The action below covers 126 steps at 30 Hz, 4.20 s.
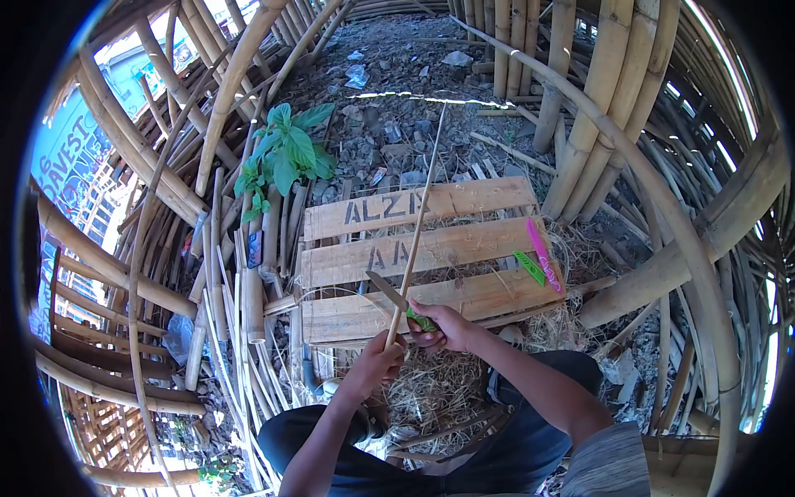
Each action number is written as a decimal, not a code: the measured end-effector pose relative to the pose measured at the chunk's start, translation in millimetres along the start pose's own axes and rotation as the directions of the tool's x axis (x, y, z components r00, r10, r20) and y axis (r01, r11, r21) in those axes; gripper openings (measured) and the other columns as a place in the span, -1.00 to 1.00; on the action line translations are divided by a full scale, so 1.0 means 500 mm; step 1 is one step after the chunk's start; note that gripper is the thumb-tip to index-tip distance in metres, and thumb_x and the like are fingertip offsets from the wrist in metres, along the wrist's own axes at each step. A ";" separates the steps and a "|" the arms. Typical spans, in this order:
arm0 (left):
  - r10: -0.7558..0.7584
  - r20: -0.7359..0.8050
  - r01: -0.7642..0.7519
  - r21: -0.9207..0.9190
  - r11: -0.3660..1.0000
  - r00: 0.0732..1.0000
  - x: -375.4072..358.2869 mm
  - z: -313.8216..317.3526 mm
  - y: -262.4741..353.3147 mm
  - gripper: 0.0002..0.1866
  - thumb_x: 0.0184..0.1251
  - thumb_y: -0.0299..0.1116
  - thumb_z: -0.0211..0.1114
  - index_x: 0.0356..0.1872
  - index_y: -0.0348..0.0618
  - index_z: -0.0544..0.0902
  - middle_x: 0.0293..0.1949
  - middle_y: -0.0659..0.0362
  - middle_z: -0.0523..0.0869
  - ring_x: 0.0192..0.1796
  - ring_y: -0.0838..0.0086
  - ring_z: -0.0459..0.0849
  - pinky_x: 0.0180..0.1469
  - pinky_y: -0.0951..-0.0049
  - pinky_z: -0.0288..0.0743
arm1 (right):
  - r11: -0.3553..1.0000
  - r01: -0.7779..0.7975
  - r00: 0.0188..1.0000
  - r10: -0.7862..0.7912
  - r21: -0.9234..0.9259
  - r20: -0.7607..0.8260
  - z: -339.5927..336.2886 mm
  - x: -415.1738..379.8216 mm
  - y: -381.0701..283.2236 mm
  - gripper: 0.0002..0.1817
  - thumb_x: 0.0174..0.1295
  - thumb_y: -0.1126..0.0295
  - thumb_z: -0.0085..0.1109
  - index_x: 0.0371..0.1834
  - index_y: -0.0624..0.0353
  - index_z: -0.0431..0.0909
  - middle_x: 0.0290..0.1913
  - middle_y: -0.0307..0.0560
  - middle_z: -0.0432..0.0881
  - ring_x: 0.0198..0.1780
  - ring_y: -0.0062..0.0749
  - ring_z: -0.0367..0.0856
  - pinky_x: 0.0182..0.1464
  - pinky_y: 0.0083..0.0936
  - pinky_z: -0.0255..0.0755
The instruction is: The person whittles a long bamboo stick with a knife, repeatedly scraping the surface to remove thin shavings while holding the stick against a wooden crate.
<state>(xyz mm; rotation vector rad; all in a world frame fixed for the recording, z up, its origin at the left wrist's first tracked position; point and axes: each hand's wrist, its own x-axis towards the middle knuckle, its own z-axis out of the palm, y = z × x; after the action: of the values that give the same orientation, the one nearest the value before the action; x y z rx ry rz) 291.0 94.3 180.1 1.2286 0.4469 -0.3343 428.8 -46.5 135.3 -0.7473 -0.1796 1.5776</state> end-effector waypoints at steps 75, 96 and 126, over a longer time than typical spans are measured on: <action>0.304 -0.193 -0.075 0.722 0.688 0.933 0.009 -0.018 -0.024 -0.70 0.35 -0.27 0.04 -0.27 -0.41 0.46 -0.45 -0.32 0.57 -0.26 -0.22 0.55 -0.28 -0.06 0.37 | 0.433 -0.020 0.883 -0.416 -0.901 -0.219 0.041 0.000 0.025 -0.48 0.16 -0.12 0.15 -0.48 0.22 0.62 -0.70 -0.26 0.41 -0.60 -0.61 0.36 -0.49 -0.54 0.22; 0.180 -0.196 -0.020 0.621 0.784 0.964 0.026 -0.038 -0.027 -0.70 0.36 -0.18 0.09 -0.36 -0.28 0.47 -0.63 0.21 0.49 -0.61 0.52 0.44 -0.51 0.44 0.33 | 0.309 -0.037 0.797 -0.565 -0.950 -0.215 0.041 -0.011 -0.002 -0.34 0.28 -0.15 -0.06 -0.49 0.38 0.53 -0.74 -0.08 0.30 -0.60 -0.43 0.25 -0.48 -0.35 0.22; 0.129 -0.160 -0.007 0.602 0.799 0.979 -0.036 -0.016 0.006 -0.65 0.38 -0.15 0.08 -0.40 -0.29 0.49 -0.62 0.19 0.54 -0.58 0.54 0.51 -0.54 0.49 0.35 | -0.301 -0.134 0.645 -0.750 -0.944 0.147 0.047 -0.007 0.012 -0.49 0.31 -0.01 -0.07 -0.52 0.24 0.52 -0.71 0.10 0.49 -0.59 0.01 0.56 -0.49 -0.15 0.43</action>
<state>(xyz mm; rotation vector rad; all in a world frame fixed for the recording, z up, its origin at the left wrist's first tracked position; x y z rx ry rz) 275.7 102.8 189.5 1.9115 0.4788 -0.3033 410.8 -43.4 151.6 -2.1800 -1.2329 0.0166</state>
